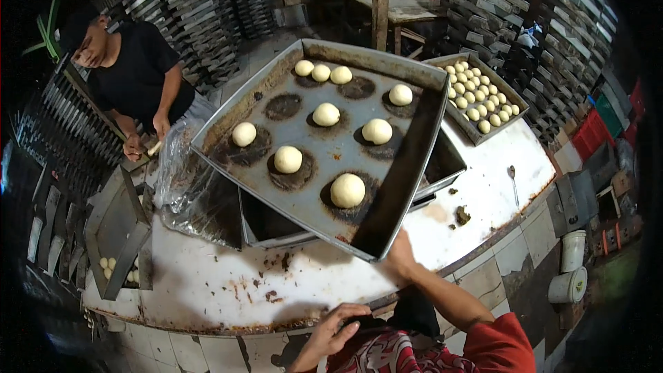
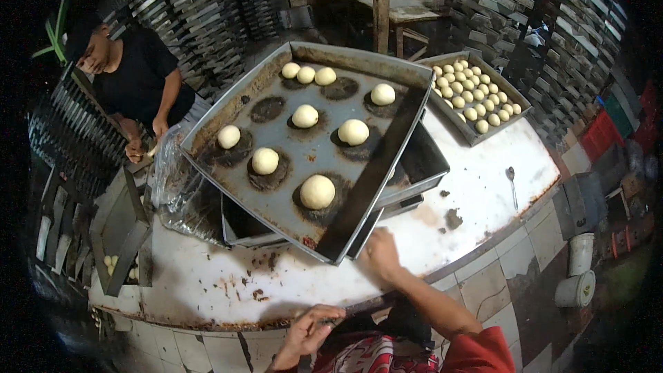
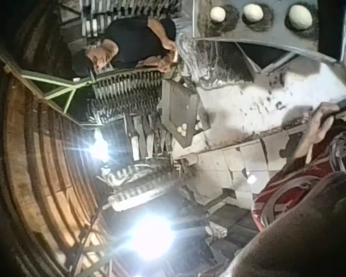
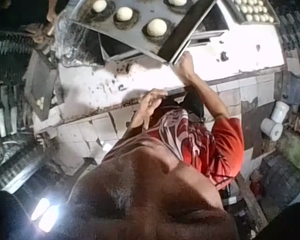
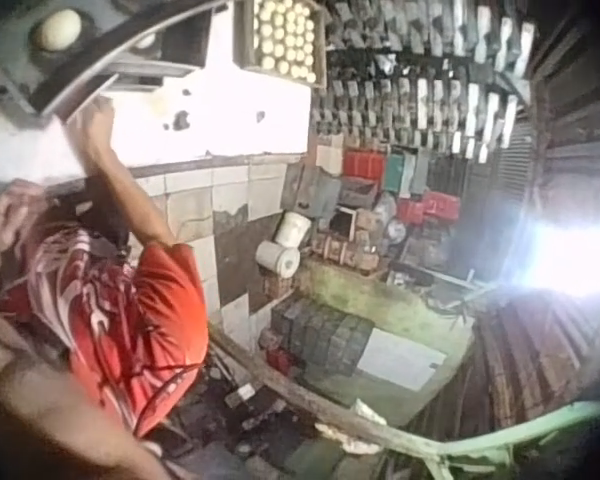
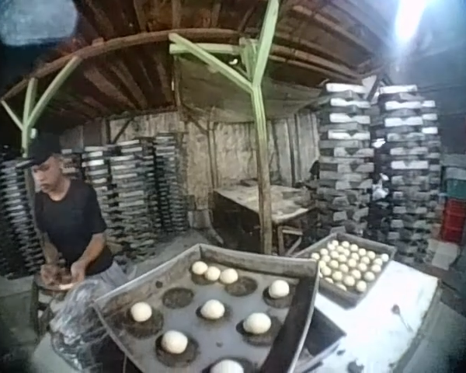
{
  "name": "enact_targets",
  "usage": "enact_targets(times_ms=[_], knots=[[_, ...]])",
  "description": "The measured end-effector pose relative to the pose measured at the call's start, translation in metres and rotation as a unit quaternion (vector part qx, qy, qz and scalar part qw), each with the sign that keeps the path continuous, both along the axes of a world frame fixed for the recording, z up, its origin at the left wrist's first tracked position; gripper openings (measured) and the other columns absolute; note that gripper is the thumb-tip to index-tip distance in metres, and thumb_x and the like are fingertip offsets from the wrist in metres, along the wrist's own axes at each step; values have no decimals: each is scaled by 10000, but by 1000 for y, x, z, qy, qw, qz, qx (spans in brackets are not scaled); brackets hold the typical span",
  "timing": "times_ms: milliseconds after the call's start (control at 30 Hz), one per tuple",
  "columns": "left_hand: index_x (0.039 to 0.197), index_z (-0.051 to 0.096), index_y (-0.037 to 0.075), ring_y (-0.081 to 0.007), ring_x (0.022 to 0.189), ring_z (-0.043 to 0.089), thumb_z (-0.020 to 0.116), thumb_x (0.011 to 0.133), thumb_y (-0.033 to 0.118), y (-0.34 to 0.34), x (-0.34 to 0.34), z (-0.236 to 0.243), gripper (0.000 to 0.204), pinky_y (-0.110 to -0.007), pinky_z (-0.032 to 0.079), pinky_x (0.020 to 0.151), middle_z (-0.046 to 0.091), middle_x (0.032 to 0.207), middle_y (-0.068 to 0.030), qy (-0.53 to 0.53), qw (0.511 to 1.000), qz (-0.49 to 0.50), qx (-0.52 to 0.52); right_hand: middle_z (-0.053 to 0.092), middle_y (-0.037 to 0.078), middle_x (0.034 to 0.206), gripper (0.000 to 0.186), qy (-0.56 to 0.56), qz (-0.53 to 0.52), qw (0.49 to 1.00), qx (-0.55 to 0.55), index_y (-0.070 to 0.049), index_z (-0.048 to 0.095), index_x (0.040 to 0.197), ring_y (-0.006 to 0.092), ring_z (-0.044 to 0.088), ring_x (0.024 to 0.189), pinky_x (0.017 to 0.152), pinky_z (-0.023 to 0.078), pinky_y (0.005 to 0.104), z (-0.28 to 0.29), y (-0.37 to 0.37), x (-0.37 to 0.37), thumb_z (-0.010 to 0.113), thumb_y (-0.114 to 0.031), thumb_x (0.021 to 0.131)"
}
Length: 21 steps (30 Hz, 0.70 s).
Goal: The recorder is seen filling and shaping small pieces of bread dough with a green paste before placing them onto baking trays.
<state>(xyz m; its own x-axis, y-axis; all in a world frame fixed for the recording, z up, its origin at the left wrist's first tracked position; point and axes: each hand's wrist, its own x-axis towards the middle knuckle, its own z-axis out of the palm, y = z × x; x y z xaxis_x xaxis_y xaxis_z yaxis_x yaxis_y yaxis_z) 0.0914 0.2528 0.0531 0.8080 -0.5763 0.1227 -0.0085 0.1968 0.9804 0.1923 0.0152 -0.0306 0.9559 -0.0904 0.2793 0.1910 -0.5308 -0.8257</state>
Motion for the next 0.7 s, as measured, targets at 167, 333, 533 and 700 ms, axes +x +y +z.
enact_targets(times_ms=[167,333,533,700], knots=[[1148,530,-5,-218,1110,519,495,900,15,37,8,6,251,-341,378,968,558,1151,-134,36,997,12,-71,558,92,965,226,-33,79,944,-319,-78,596,896,303,498,945,834,408,413,16,-15,-65,679,-156,701],[1153,516,-48,-246,1123,525,434,898,-40,57,3,3,267,-381,394,965,556,1157,-185,94,995,13,-38,547,141,974,185,210,116,909,-340,-45,614,863,364,517,892,734,451,471,47,-12,-58,579,-199,767],[1215,468,5,-206,1126,507,458,944,50,80,-22,-42,275,-328,385,955,539,1193,-112,198,972,13,-122,602,127,1076,348,294,645,700,-89,-33,554,1151,232,577,1005,870,454,337,263,-3,7,630,-186,848],[1151,530,-10,-249,1095,526,521,925,150,47,-60,-32,277,-388,399,955,562,1160,-143,202,954,189,-115,637,54,944,295,223,455,815,-281,-66,602,1071,146,600,886,765,500,294,380,45,160,615,-270,858]])
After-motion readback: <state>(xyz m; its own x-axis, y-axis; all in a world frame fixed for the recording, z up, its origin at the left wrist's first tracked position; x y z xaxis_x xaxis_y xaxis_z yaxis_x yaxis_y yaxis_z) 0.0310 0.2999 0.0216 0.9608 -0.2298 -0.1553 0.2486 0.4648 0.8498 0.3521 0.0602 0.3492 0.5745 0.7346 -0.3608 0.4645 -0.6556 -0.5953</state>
